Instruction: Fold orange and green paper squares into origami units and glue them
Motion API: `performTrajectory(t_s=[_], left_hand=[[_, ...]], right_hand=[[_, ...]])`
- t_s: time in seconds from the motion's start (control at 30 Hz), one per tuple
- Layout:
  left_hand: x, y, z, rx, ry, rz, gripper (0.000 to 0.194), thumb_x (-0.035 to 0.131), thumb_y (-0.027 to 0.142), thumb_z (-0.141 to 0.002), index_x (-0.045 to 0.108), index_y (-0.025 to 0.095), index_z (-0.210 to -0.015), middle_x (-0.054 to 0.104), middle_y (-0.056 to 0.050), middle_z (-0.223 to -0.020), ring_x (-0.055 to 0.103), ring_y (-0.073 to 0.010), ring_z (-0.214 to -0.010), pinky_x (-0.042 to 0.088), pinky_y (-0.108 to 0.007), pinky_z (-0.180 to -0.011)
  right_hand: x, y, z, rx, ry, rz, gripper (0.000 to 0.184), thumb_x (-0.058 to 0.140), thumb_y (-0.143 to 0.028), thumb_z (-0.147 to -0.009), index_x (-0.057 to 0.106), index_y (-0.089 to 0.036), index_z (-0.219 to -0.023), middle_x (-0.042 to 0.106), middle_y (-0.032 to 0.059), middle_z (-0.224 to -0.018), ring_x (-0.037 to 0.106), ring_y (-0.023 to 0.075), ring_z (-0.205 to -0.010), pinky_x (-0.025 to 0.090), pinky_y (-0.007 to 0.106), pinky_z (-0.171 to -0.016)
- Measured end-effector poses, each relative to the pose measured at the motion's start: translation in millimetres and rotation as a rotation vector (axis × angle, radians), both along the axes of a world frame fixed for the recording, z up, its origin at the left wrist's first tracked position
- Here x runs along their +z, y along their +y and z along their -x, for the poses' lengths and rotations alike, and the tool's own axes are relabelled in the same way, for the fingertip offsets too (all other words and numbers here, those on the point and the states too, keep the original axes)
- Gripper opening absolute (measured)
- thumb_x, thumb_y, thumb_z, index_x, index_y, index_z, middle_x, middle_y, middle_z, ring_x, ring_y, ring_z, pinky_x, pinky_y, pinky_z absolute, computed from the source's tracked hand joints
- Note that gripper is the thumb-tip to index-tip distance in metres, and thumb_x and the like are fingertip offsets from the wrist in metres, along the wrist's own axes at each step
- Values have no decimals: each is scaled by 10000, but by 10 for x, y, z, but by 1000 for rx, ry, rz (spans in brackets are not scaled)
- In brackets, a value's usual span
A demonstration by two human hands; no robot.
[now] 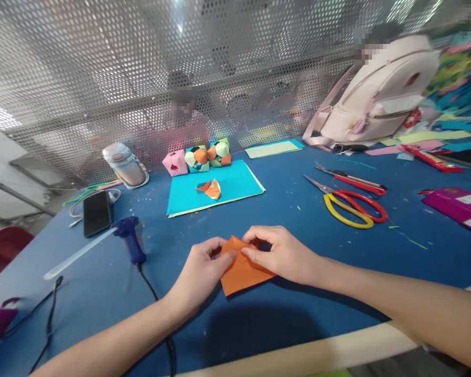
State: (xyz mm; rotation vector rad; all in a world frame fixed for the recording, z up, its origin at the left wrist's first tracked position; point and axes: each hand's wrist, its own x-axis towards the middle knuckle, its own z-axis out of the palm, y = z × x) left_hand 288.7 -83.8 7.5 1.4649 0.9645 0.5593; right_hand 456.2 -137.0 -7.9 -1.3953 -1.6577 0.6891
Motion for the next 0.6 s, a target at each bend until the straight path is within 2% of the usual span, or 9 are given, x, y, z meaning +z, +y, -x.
performTrajectory(t_s=[0.2, 0.43, 0.6], left_hand=[[34, -1, -3, 13, 15, -1, 88, 620, 219, -672, 669, 146, -680, 629, -1, -639, 529, -126, -610, 385, -217, -576], [57, 0, 13, 12, 9, -2, 113, 586, 185, -658, 682, 151, -709, 636, 2, -664, 529, -124, -642, 386, -216, -602], [92, -27, 13, 14, 0, -14, 119, 571, 187, -656, 664, 152, -721, 634, 5, -679, 541, -125, -658, 402, -215, -614]], right_hand=[[-5, 1, -23, 70, 31, -51, 90, 524, -158, -783, 612, -171, -767, 574, -14, -684, 506, 100, -624, 411, 210, -586], [8, -4, -56, 145, -2, -134, 217, 464, -70, -779, 644, -183, -820, 660, 8, -801, 595, 104, -704, 450, 211, -646], [-62, -18, -81, 191, -124, -327, 238, 455, -50, -807, 647, -159, -897, 659, 43, -806, 606, 117, -697, 469, 222, -635]])
